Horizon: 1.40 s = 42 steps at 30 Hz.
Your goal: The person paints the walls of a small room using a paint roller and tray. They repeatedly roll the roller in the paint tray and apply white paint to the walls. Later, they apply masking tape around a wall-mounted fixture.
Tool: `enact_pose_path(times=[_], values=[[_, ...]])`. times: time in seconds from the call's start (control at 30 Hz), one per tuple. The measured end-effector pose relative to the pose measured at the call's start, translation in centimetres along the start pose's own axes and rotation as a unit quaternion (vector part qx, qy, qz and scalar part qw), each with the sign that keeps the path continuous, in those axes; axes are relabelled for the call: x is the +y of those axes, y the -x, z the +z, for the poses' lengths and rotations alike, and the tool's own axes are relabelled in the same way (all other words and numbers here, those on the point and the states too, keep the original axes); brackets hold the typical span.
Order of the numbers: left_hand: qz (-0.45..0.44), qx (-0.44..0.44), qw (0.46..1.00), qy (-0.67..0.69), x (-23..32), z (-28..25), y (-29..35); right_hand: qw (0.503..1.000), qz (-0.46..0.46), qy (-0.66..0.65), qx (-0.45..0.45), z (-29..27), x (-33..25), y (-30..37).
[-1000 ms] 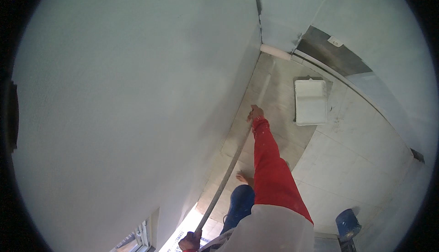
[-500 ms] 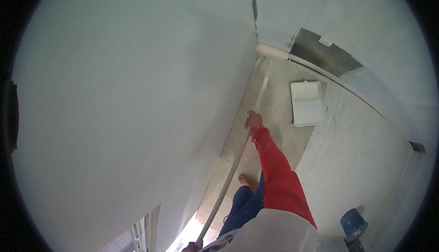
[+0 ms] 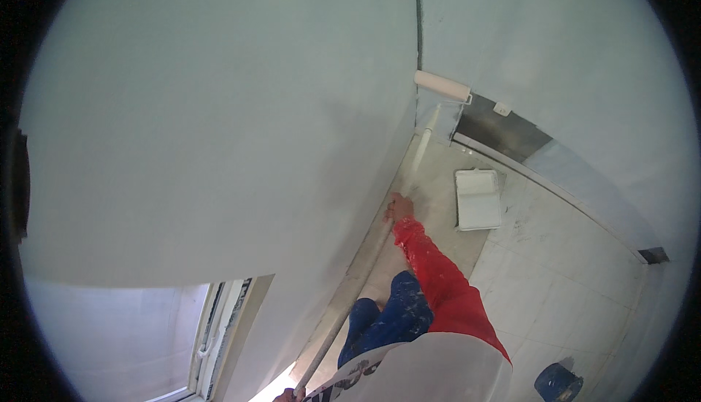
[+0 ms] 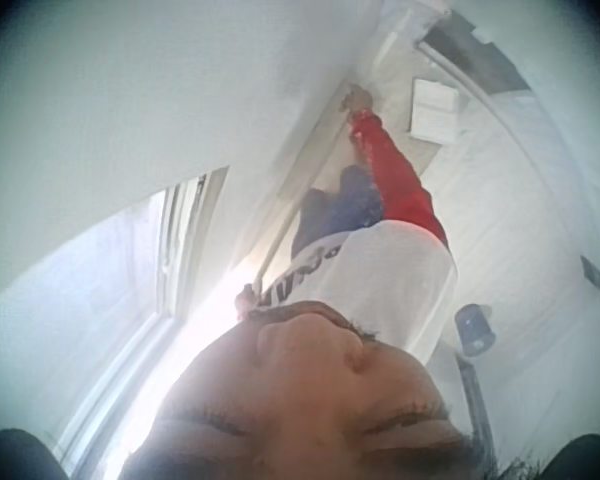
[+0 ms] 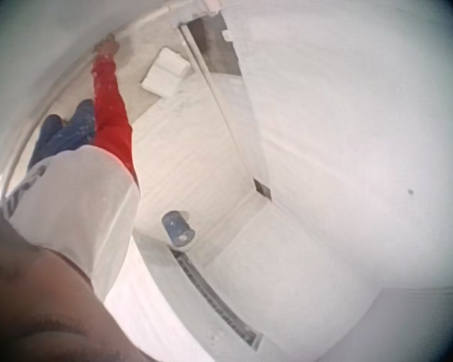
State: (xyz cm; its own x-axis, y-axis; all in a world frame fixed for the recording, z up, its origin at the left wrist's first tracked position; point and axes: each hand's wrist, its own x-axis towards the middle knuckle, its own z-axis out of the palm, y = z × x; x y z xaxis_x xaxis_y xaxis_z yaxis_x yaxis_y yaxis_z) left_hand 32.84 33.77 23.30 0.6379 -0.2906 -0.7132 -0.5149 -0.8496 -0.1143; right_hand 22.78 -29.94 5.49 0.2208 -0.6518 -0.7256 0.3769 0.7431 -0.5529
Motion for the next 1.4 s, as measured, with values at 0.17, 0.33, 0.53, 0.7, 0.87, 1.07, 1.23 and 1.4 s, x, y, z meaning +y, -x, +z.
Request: enact_pose_path(times=[0.17,0.33,0.53,0.7,0.87,1.07,1.23,1.4], values=[[0.041,-0.002,0.999,0.022,-3.3,7.2,-3.7,0.993,-0.094,-0.028,-0.067,0.1,-0.8,8.9],[0.029,0.055,0.990,0.130,-4.3,15.9,-7.5,0.986,-0.162,-0.018,-0.026,1.4,-1.0,21.9],[0.177,-0.050,0.982,0.042,4.5,16.5,-12.5,0.943,-0.332,0.023,0.010,-1.7,-2.5,31.6],[0.305,0.045,0.947,0.090,15.8,10.3,-17.8,0.838,-0.518,0.119,0.125,-7.5,-6.9,30.1],[0.466,0.114,0.854,0.199,25.6,1.3,-11.8,0.701,-0.596,0.259,0.293,-20.3,-14.2,32.3],[0.664,-0.003,0.710,0.236,41.5,-4.6,4.0,0.751,-0.501,0.356,0.242,-32.5,-17.1,42.0],[0.665,-0.307,0.569,0.374,53.1,-0.9,17.7,0.817,-0.340,0.431,0.175,-41.4,-9.6,46.8],[0.400,-0.461,0.630,0.480,60.5,7.2,19.0,0.883,-0.216,0.401,0.115,-43.1,-5.5,48.8]])
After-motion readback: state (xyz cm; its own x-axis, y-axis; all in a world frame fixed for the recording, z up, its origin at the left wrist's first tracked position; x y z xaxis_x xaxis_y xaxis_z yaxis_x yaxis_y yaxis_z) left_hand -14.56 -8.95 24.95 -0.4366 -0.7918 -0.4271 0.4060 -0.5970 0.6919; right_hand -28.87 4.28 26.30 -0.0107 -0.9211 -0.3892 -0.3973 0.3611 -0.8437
